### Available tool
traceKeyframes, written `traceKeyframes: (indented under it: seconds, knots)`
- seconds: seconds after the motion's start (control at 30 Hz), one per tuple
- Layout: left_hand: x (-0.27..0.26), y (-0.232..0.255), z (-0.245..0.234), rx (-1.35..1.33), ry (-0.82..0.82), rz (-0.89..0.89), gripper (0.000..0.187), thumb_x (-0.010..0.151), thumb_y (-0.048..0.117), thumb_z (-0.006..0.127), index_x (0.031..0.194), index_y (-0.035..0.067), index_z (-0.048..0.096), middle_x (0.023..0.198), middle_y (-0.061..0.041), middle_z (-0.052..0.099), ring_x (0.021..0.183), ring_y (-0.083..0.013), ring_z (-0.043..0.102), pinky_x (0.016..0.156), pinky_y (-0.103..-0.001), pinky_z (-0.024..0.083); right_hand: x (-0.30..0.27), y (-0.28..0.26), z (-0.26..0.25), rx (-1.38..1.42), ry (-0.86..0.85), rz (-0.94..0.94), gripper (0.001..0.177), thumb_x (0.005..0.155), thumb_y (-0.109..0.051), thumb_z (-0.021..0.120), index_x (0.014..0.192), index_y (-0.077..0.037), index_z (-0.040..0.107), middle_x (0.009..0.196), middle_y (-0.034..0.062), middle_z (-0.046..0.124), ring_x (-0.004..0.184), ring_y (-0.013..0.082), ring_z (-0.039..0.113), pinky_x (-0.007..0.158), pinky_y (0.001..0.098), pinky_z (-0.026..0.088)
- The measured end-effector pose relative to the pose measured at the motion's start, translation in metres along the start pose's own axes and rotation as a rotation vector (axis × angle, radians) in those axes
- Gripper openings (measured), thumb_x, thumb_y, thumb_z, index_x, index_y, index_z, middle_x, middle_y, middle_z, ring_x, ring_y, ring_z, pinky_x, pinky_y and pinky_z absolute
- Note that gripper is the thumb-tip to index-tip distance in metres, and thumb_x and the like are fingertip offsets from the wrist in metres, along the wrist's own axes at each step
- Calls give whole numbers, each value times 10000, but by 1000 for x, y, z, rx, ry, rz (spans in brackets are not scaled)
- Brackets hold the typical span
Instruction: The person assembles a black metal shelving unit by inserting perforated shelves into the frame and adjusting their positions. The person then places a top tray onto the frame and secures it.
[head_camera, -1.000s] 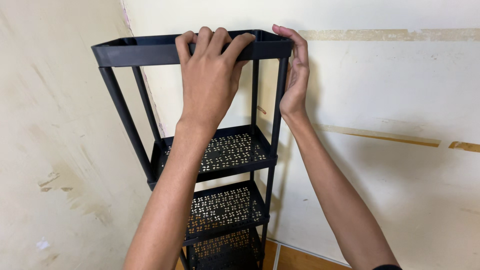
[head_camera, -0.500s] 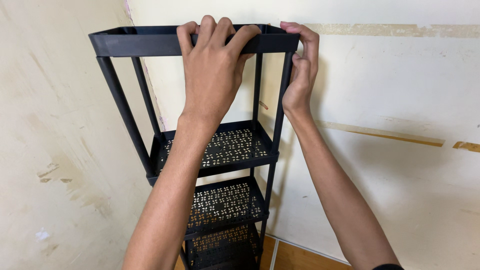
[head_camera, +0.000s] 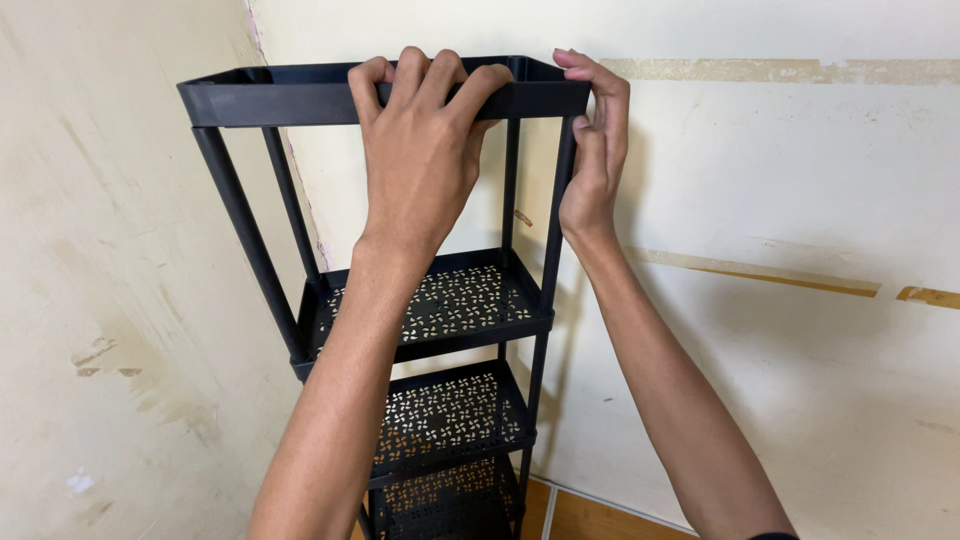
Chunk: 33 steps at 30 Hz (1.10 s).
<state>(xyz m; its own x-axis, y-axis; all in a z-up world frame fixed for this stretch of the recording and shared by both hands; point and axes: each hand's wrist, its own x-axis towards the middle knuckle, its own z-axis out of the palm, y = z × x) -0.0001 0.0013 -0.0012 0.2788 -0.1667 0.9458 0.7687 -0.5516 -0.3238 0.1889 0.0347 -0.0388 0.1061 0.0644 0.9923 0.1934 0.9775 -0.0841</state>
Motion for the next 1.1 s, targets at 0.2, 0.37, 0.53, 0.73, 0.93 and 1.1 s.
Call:
traceKeyframes:
  seconds: [0.2, 0.37, 0.53, 0.73, 0.93, 1.1]
  knots:
    - [2, -2, -3, -65, -46, -17, 320, 977, 209, 789, 1289, 231, 720, 936, 3, 579, 993, -214, 507, 1000, -460, 333, -1, 3, 3, 69, -20, 23, 458, 947, 7, 485, 1395, -85, 458, 1389, 128, 529, 1429, 247, 457, 1313, 445, 339]
    - [3, -1, -4, -61, -57, -25, 312, 971, 229, 784, 1278, 240, 729, 932, -1, 585, 983, -209, 509, 1002, -459, 338, -1, 9, 3, 31, 4, 18, 436, 943, 39, 451, 1365, -67, 467, 1310, 119, 536, 1403, 244, 486, 1315, 444, 337]
    - [4, 2, -4, -56, -49, -42, 295, 947, 203, 806, 1232, 214, 730, 952, -8, 601, 1005, -213, 528, 996, -462, 340, -1, 12, 2, 67, -3, 13, 433, 958, 43, 456, 1375, -71, 457, 1354, 118, 528, 1408, 233, 482, 1325, 426, 328]
    - [12, 10, 6, -66, -34, 5, 298, 913, 188, 826, 1184, 147, 709, 1020, -18, 656, 1032, -206, 599, 1034, -418, 376, -8, 13, -2, 78, -42, -7, 478, 1058, -30, 568, 1504, -100, 409, 1454, 109, 511, 1463, 216, 445, 1316, 393, 306]
    - [14, 10, 7, -150, -27, 18, 316, 900, 210, 839, 1194, 174, 730, 914, -6, 656, 883, -188, 593, 888, -394, 369, -8, 14, -1, 39, -60, 21, 497, 1124, -56, 555, 1574, -114, 351, 1487, 94, 485, 1453, 207, 438, 1322, 385, 311]
    - [15, 11, 12, -160, -18, 5, 315, 885, 213, 847, 1177, 179, 735, 901, 3, 654, 860, -186, 581, 846, -390, 363, -10, 20, -2, 15, -88, 45, 546, 1104, 47, 501, 1574, -115, 276, 1550, 101, 419, 1514, 210, 384, 1326, 379, 262]
